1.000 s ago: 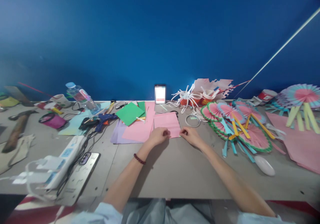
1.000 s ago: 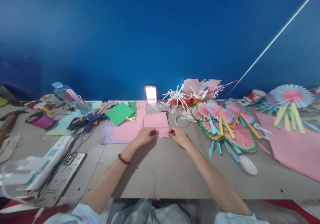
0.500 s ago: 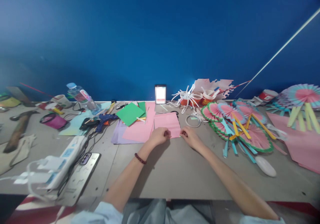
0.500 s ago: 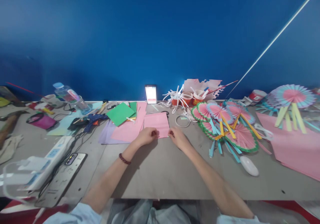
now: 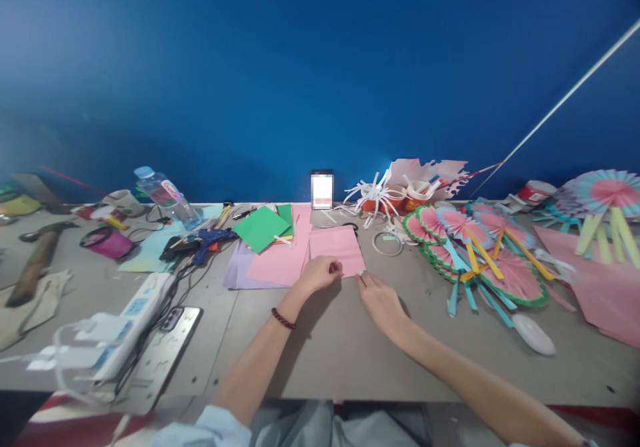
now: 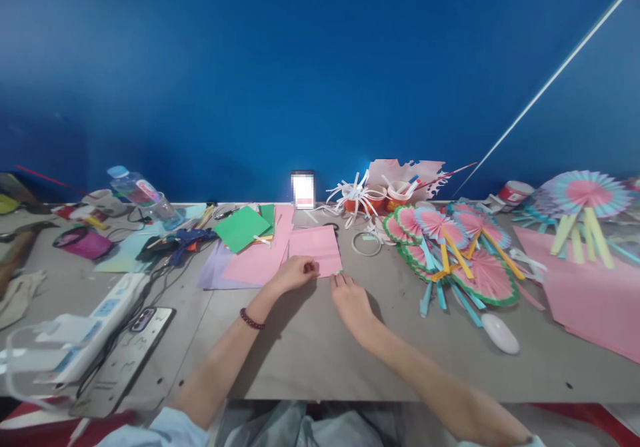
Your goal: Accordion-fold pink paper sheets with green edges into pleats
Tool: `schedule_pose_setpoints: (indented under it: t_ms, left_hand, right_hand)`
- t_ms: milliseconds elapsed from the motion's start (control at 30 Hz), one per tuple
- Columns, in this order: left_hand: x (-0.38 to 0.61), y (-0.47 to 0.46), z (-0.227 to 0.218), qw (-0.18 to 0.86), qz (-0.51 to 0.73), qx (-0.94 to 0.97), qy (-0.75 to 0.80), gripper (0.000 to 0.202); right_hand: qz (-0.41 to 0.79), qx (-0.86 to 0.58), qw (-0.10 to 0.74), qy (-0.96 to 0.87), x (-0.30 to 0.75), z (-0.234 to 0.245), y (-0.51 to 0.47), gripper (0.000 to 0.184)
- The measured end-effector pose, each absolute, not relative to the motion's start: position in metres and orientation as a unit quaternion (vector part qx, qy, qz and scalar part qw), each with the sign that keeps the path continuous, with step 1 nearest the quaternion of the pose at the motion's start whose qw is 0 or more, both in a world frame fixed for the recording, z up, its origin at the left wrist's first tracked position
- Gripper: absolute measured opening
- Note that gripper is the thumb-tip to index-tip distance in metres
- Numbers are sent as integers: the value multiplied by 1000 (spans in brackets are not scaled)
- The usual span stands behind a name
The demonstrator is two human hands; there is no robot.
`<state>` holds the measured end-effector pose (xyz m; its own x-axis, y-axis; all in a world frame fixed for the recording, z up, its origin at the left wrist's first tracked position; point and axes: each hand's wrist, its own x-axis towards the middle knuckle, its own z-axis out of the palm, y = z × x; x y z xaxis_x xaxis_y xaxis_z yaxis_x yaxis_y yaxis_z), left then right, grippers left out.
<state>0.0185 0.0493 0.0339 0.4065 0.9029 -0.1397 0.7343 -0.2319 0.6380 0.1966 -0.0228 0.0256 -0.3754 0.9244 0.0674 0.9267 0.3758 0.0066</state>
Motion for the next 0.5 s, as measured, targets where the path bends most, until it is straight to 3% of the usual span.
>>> schedule_pose_setpoints:
  t_ms: [200,500]
  left_hand:
    - [18,46,36,320,137,773,530,10]
    - [17,45,38,310,133,773,536,10]
  right_hand:
    - [-45,-567,5,-823,198,14,-30,38]
    - [-54,-548,38,-834,199,21,-28,30]
